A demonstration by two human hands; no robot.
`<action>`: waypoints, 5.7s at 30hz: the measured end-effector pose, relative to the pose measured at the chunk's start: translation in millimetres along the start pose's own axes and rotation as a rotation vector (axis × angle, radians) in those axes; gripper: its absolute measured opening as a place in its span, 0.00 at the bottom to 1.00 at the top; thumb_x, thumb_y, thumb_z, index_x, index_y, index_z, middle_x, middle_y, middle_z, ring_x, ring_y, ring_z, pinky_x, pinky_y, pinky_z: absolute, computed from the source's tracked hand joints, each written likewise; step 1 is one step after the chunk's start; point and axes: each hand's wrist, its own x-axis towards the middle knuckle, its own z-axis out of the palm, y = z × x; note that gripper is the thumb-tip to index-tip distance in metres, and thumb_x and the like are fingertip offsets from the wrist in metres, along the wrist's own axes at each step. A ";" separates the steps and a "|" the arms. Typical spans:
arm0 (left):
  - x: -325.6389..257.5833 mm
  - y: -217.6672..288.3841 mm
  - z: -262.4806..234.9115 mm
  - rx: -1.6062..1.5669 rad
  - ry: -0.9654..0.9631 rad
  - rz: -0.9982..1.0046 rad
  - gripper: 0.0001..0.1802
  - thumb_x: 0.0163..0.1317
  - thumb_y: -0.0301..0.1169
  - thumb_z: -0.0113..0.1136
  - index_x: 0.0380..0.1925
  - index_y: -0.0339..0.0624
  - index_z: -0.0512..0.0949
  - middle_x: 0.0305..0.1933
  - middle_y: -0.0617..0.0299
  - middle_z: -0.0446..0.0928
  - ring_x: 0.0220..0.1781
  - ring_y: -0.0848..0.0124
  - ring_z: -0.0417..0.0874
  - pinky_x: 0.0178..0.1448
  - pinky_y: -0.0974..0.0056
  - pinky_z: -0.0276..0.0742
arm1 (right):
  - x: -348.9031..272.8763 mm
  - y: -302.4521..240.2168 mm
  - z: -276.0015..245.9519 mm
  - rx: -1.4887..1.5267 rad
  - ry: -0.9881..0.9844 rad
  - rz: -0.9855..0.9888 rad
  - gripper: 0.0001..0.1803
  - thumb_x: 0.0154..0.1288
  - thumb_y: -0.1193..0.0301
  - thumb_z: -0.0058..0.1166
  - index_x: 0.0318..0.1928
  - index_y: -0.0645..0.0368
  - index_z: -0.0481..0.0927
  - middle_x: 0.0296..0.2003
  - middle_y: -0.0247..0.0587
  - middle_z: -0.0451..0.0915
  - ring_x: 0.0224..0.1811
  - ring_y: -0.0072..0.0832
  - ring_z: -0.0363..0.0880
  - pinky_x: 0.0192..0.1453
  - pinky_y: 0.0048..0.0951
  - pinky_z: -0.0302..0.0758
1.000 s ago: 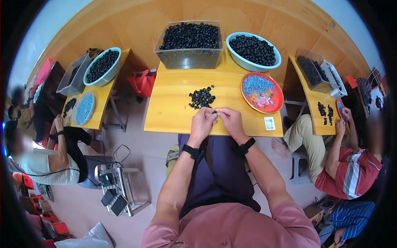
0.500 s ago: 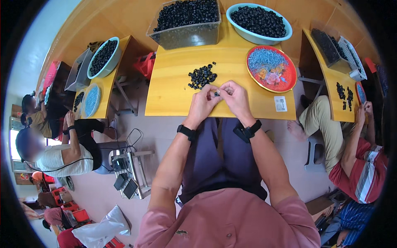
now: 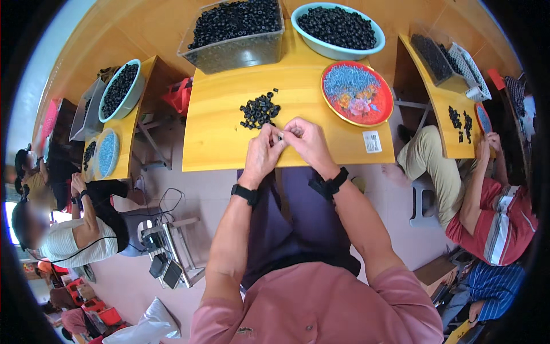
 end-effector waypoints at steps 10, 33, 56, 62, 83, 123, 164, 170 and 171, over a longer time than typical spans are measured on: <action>-18.4 1.4 -1.2 0.048 -0.030 0.034 0.11 0.65 0.30 0.65 0.39 0.38 0.74 0.25 0.47 0.78 0.30 0.47 0.83 0.34 0.52 0.78 | -17.0 -2.3 1.2 -0.047 -0.027 0.000 0.05 0.64 0.77 0.61 0.34 0.65 0.79 0.25 0.31 0.80 0.29 0.13 0.75 0.34 0.21 0.73; -0.4 -16.2 9.4 -0.420 0.441 -0.082 0.08 0.75 0.23 0.50 0.46 0.32 0.78 0.32 0.57 0.80 0.33 0.73 0.82 0.40 0.67 0.79 | 156.5 -105.8 -121.8 -0.337 0.285 -0.205 0.28 0.60 0.76 0.65 0.61 0.70 0.76 0.54 0.57 0.83 0.52 0.34 0.85 0.56 0.31 0.81; -5.4 3.0 0.0 -0.239 0.251 -0.073 0.09 0.70 0.25 0.60 0.48 0.33 0.80 0.36 0.60 0.84 0.38 0.76 0.83 0.45 0.69 0.80 | 50.2 -35.0 -8.9 -0.833 -0.217 -0.294 0.08 0.59 0.76 0.56 0.41 0.62 0.81 0.38 0.48 0.82 0.42 0.48 0.83 0.46 0.46 0.78; -2.1 -1.1 7.3 -0.353 0.211 -0.073 0.12 0.67 0.22 0.63 0.50 0.32 0.79 0.37 0.56 0.85 0.38 0.75 0.84 0.45 0.69 0.82 | 25.2 -45.9 -7.9 -0.670 -0.191 -0.515 0.07 0.63 0.76 0.56 0.42 0.60 0.80 0.37 0.47 0.82 0.39 0.48 0.83 0.42 0.43 0.79; -9.1 -4.0 5.0 -0.351 0.230 -0.141 0.11 0.64 0.24 0.68 0.45 0.31 0.83 0.33 0.62 0.84 0.33 0.79 0.80 0.42 0.71 0.78 | 3.1 -50.5 -46.9 -0.803 0.062 -0.501 0.06 0.61 0.75 0.60 0.38 0.59 0.86 0.37 0.45 0.86 0.42 0.42 0.86 0.44 0.40 0.82; -3.6 -8.0 1.6 -0.617 0.103 -0.179 0.08 0.68 0.22 0.63 0.45 0.31 0.80 0.37 0.59 0.87 0.37 0.79 0.85 0.44 0.73 0.79 | 2.1 -15.1 0.8 -0.300 -0.060 -0.076 0.11 0.64 0.78 0.59 0.46 0.66 0.83 0.37 0.52 0.87 0.41 0.35 0.90 0.45 0.31 0.84; -7.7 0.0 9.3 -0.067 0.184 -0.008 0.11 0.62 0.25 0.69 0.42 0.33 0.82 0.29 0.55 0.81 0.26 0.68 0.81 0.34 0.65 0.78 | -5.3 -0.2 -1.8 -0.201 0.040 -0.228 0.06 0.67 0.80 0.59 0.43 0.67 0.86 0.37 0.41 0.86 0.39 0.24 0.83 0.44 0.24 0.77; -7.5 0.7 7.4 -0.075 0.209 0.028 0.10 0.62 0.25 0.68 0.42 0.34 0.82 0.28 0.55 0.80 0.26 0.68 0.80 0.33 0.64 0.77 | -5.1 1.2 0.2 -0.153 0.034 -0.189 0.06 0.65 0.78 0.61 0.41 0.67 0.86 0.35 0.43 0.85 0.37 0.27 0.84 0.41 0.26 0.78; -7.7 1.2 6.6 -0.076 0.210 0.026 0.10 0.62 0.25 0.68 0.42 0.34 0.82 0.28 0.55 0.80 0.26 0.68 0.80 0.33 0.64 0.77 | -4.8 1.6 -0.1 -0.153 0.032 -0.188 0.06 0.65 0.78 0.61 0.41 0.67 0.86 0.35 0.43 0.85 0.37 0.27 0.84 0.41 0.26 0.78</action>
